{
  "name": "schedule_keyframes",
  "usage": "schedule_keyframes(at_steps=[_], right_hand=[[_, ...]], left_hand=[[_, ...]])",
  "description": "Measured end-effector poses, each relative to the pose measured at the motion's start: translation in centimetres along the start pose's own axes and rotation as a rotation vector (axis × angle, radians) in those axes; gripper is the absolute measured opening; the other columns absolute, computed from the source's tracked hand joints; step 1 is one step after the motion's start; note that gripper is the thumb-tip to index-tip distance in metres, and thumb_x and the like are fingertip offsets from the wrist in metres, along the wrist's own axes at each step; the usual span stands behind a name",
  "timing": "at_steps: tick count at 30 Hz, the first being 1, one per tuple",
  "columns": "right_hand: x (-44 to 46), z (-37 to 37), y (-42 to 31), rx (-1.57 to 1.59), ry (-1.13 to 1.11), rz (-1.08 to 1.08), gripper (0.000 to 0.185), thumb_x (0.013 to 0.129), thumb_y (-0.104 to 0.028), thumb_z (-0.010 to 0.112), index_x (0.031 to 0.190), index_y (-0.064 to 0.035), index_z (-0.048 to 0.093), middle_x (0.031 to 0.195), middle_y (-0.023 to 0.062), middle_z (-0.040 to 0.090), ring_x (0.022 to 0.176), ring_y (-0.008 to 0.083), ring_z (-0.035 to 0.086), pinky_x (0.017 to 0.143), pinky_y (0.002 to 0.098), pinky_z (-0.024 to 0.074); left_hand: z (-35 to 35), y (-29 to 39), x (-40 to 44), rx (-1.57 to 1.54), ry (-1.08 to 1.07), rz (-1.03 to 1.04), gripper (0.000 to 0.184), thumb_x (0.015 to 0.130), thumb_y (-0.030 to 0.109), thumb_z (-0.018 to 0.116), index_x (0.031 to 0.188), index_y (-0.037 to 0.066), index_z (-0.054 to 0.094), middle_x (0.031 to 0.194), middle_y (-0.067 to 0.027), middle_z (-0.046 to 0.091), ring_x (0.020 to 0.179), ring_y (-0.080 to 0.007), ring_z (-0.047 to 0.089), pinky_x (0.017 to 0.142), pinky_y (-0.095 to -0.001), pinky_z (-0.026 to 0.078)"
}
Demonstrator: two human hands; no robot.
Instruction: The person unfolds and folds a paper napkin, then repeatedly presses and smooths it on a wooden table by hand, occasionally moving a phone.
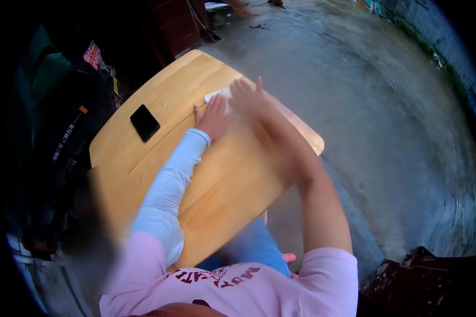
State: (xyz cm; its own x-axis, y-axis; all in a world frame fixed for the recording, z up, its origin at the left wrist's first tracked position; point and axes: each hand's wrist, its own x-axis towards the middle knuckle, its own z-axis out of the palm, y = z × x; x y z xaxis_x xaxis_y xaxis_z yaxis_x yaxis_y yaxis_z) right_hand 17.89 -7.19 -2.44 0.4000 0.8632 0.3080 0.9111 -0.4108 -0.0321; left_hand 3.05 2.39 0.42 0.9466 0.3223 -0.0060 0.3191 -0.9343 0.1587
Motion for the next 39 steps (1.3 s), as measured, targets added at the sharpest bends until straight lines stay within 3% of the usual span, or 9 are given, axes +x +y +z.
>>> schedule_keyframes(at_steps=[6, 9, 13, 19, 22, 26, 30, 33, 39], right_hand=[[-1.7, -2.0, 3.8, -0.016, -0.074, 0.024, 0.039, 0.096, -0.025, 0.048, 0.131, -0.0110, 0.053, 0.156, 0.0155, 0.028, 0.146, 0.0321, 0.024, 0.109, 0.0729, 0.0152], [-5.8, -3.0, 3.8, 0.006, -0.080, 0.136, 0.044, 0.100, -0.027, 0.041, 0.140, -0.0082, 0.045, 0.156, 0.0155, 0.027, 0.146, 0.0325, 0.024, 0.112, 0.0699, 0.0150], [-12.5, -5.1, 3.8, 0.040, -0.131, 0.327, 0.058, 0.103, -0.040, 0.029, 0.151, -0.0068, 0.026, 0.159, 0.0118, 0.023, 0.148, 0.0280, 0.019, 0.113, 0.0676, 0.0109], [-21.7, -8.7, 0.1, -0.016, -0.110, 0.462, 0.058, 0.102, -0.035, 0.029, 0.149, -0.0011, 0.027, 0.158, 0.0154, 0.024, 0.147, 0.0312, 0.021, 0.113, 0.0677, 0.0114], [-24.3, -8.5, -4.3, -0.063, -0.049, 0.495, 0.058, 0.103, -0.039, 0.029, 0.150, -0.0034, 0.029, 0.158, 0.0132, 0.026, 0.147, 0.0281, 0.021, 0.112, 0.0684, 0.0113], [-24.8, -8.4, -12.1, -0.029, 0.021, 0.427, 0.060, 0.102, -0.037, 0.034, 0.148, 0.0015, 0.030, 0.156, 0.0187, 0.027, 0.146, 0.0332, 0.023, 0.111, 0.0689, 0.0134], [-22.9, -9.0, -19.4, 0.110, 0.036, 0.137, 0.057, 0.095, -0.025, 0.048, 0.139, 0.0091, 0.039, 0.148, 0.0270, 0.034, 0.141, 0.0424, 0.028, 0.110, 0.0691, 0.0152], [-21.1, -7.0, -24.2, 0.184, 0.116, -0.090, 0.057, 0.096, -0.031, 0.046, 0.137, 0.0087, 0.044, 0.144, 0.0257, 0.041, 0.138, 0.0397, 0.034, 0.112, 0.0616, 0.0199], [-19.0, -5.2, -30.8, 0.356, 0.046, -0.333, 0.060, 0.098, -0.039, 0.038, 0.142, 0.0019, 0.043, 0.151, 0.0170, 0.038, 0.144, 0.0315, 0.027, 0.116, 0.0619, 0.0083]], left_hand=[[-0.5, 4.4, 5.0, 0.004, -0.094, 0.031, 0.071, 0.098, 0.050, 0.036, 0.154, 0.011, 0.016, 0.163, -0.0056, 0.010, 0.151, -0.0196, 0.006, 0.111, -0.0719, 0.001], [2.6, 5.3, 3.9, 0.000, 0.008, 0.159, 0.067, 0.098, 0.045, 0.037, 0.153, 0.010, 0.020, 0.163, -0.0064, 0.012, 0.150, -0.0203, 0.009, 0.111, -0.0725, 0.003], [3.5, 8.9, -0.6, 0.039, 0.071, 0.304, 0.066, 0.096, 0.039, 0.043, 0.151, 0.009, 0.024, 0.161, -0.0074, 0.017, 0.149, -0.0211, 0.014, 0.109, -0.0743, 0.007], [4.4, 12.8, -7.9, 0.071, 0.169, 0.484, 0.063, 0.096, 0.038, 0.040, 0.149, 0.006, 0.030, 0.158, -0.0085, 0.026, 0.147, -0.0202, 0.020, 0.113, -0.0689, 0.012], [3.2, 12.3, -12.1, -0.008, 0.051, 0.493, 0.062, 0.095, 0.033, 0.044, 0.149, 0.008, 0.030, 0.159, -0.0086, 0.024, 0.149, -0.0228, 0.017, 0.113, -0.0687, 0.006], [0.8, 8.7, -18.3, -0.075, -0.043, 0.413, 0.061, 0.094, 0.032, 0.043, 0.149, 0.007, 0.032, 0.158, -0.0097, 0.027, 0.148, -0.0254, 0.020, 0.113, -0.0677, 0.003], [-1.2, 2.7, -26.4, 0.042, 0.017, 0.322, 0.066, 0.093, 0.033, 0.047, 0.151, 0.005, 0.028, 0.158, -0.0112, 0.025, 0.148, -0.0238, 0.019, 0.113, -0.0680, 0.005], [-2.1, -1.1, -32.0, 0.053, -0.005, 0.168, 0.069, 0.092, 0.030, 0.049, 0.151, 0.002, 0.026, 0.159, -0.0130, 0.024, 0.148, -0.0249, 0.019, 0.113, -0.0666, 0.004], [-2.2, -3.2, -38.7, 0.036, 0.025, -0.142, 0.071, 0.090, 0.031, 0.055, 0.147, -0.004, 0.031, 0.157, -0.0188, 0.026, 0.147, -0.0284, 0.021, 0.111, -0.0691, 0.006]])
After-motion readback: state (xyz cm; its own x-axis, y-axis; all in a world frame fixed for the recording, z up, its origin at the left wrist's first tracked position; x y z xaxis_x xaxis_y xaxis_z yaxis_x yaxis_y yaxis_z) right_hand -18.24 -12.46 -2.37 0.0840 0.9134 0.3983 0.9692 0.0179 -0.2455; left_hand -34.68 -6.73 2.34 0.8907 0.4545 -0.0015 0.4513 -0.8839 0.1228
